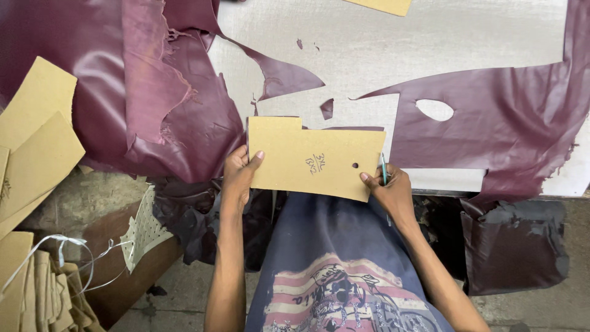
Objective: The person uses a cardboard template to trace and cut shapes from a large piece of maroon leather on a white worktable. They repeatedly position the template, trace its outline with a pen, and cut out the leather pieces, stacking them aside.
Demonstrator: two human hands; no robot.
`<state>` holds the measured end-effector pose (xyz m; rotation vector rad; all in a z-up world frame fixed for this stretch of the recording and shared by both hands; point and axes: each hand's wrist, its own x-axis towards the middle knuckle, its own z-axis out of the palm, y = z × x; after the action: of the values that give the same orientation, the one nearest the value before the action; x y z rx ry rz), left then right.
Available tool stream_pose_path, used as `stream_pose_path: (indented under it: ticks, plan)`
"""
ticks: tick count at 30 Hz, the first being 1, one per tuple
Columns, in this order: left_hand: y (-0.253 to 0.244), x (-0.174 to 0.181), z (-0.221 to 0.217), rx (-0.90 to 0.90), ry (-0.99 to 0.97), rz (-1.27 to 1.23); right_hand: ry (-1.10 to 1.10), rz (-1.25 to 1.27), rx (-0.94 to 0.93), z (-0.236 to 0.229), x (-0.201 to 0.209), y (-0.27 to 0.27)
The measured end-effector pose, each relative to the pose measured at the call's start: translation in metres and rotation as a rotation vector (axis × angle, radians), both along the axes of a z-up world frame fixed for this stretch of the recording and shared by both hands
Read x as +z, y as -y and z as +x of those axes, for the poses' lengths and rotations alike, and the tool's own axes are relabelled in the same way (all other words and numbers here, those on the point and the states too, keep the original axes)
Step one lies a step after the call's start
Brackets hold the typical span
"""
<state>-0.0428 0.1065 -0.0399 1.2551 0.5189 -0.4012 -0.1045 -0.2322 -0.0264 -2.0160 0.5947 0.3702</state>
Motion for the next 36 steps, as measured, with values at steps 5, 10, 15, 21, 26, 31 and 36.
stream_pose_path:
  ticks: [5, 10, 15, 21, 26, 31, 36]
  plan:
    - [0.004, 0.0, -0.002, 0.028, 0.011, 0.006, -0.016, 0.034, 0.034, 0.007, 0.009, 0.002]
    - [0.016, 0.012, -0.011, -0.007, 0.141, 0.495, -0.05, -0.192, 0.02, 0.005, 0.025, -0.009]
    - [0.017, 0.017, -0.016, -0.027, 0.2, 0.747, 0.003, -0.294, 0.054, 0.005, 0.039, -0.016]
    - [0.003, 0.014, -0.016, -0.011, 0.318, 0.306, 0.4, -0.463, 0.318, 0.046, 0.058, -0.009]
    - [-0.01, 0.024, -0.039, -0.092, 0.397, 0.147, 0.578, -0.307, 0.739, 0.089, 0.076, 0.009]
    - [-0.003, 0.019, -0.039, -0.05, 0.41, 0.079, 0.084, -0.295, 0.859, 0.113, 0.069, 0.008]
    - [0.005, 0.012, -0.033, 0.024, 0.369, 0.119, 0.304, -0.306, 0.624, 0.111, 0.056, 0.017]
